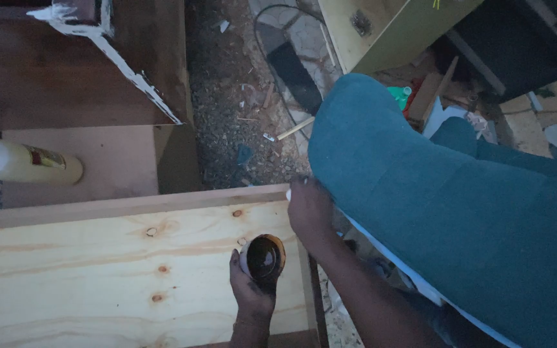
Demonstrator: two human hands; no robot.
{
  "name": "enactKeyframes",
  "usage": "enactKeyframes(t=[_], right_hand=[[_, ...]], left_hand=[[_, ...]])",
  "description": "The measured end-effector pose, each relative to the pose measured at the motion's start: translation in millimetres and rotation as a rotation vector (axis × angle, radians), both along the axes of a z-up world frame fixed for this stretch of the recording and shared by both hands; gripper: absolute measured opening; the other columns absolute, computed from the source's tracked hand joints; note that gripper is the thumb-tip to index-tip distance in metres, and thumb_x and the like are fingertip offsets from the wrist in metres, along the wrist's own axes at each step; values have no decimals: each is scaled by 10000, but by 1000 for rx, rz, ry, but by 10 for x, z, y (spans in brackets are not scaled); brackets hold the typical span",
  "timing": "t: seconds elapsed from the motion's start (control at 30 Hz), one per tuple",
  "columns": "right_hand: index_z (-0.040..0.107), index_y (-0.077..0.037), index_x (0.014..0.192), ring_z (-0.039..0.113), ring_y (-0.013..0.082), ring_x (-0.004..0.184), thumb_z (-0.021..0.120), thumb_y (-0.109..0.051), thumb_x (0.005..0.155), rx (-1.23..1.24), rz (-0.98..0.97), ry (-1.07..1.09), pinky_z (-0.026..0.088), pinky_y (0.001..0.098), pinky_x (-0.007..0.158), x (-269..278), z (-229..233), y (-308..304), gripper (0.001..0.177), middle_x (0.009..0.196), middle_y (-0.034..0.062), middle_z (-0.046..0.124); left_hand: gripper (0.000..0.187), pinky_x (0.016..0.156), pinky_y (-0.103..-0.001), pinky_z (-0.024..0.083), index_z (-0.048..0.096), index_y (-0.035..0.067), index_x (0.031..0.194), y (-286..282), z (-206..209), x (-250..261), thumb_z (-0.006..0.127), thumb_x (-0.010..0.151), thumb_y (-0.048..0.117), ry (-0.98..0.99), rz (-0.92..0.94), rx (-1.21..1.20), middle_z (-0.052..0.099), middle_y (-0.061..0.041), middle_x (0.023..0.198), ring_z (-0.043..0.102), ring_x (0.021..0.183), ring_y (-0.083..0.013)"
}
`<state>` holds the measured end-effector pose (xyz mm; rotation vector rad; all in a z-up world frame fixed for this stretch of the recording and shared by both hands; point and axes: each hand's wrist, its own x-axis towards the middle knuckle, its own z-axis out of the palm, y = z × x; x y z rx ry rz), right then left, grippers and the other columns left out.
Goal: The person applies a dark wood stain to the edges of a wooden drawer frame using a white cloth. They repeatedly dip the cloth into a small container of stain and wipe the dark finish onto the light-colored wood, working along the sides and corners of the drawer.
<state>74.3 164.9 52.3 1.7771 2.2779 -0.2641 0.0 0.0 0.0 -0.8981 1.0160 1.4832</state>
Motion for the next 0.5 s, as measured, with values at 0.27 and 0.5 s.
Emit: enactKeyframes(t=[0.27, 0.5], right_hand=[[59, -199, 1687, 711, 250, 885, 654, -204, 918, -221, 10, -142, 590, 437, 663, 72, 725, -462, 973, 1143, 82, 670], [712, -191, 889, 682, 178, 625, 654, -204, 946, 241, 17, -183, 552, 351, 497, -8, -703, 33, 82, 870, 57, 680]], left_hand=[[349, 849, -457, 540, 687, 288, 1145, 31, 5, -11, 483, 1016, 541, -21, -27, -15, 734, -31, 1127, 676, 1077, -245], [372, 767, -478, 554, 685, 257, 1136, -40, -188, 69, 519, 990, 556, -34, -35, -51, 746, -60, 1079, 696, 1017, -265]])
